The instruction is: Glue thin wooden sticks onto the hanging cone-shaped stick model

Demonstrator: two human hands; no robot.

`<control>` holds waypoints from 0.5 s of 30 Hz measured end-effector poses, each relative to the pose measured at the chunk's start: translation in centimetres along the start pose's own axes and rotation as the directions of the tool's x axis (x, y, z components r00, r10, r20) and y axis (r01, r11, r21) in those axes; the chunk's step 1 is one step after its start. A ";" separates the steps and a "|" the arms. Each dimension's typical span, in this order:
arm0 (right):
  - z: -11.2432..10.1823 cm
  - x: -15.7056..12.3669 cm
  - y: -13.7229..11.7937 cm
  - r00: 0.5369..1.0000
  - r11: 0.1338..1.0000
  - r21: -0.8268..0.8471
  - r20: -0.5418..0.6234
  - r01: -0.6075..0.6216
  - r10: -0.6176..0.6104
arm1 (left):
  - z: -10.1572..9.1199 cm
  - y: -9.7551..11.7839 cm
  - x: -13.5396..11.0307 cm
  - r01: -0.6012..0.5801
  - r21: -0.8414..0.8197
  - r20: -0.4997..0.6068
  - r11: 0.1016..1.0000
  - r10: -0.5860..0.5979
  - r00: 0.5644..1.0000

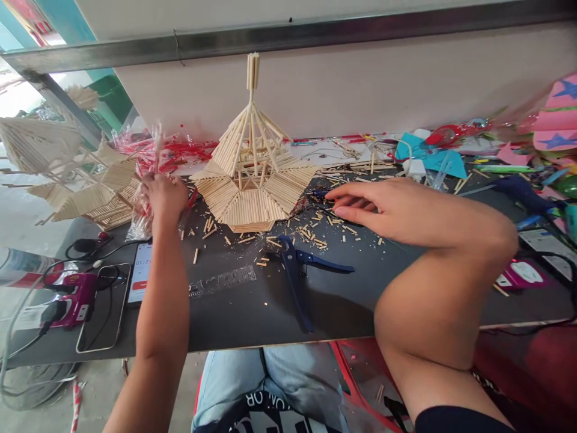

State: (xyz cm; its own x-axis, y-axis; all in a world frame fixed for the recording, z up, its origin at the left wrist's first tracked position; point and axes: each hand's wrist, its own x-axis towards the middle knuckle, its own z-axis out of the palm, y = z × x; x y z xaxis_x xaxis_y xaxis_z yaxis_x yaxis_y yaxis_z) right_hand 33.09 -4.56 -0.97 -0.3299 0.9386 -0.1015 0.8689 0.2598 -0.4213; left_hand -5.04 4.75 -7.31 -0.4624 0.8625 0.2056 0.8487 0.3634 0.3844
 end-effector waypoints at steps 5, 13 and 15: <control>-0.2 -0.3 0.0 0.989 0.996 0.063 -0.134 0.066 -0.057 | -3.6 0.8 -0.2 -0.178 -0.199 -0.290 0.964 0.116 0.950; -0.1 0.0 -1.4 0.976 0.993 0.046 -0.194 0.111 -0.100 | -3.6 1.0 -0.4 -0.301 -0.197 -0.291 0.933 0.238 0.927; 0.2 0.2 -1.5 0.980 0.993 0.048 -0.174 0.109 -0.099 | -2.8 0.3 0.2 -0.283 -0.208 -0.240 0.936 0.232 0.943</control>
State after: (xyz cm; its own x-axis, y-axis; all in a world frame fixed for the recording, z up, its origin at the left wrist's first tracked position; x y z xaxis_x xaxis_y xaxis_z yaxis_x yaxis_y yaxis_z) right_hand 31.62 -4.78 -0.50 -0.3452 0.9333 0.0994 0.8092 0.3496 -0.4723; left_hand -5.64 4.06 -4.62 -0.3006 0.8129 0.4988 0.8720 0.0225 0.4889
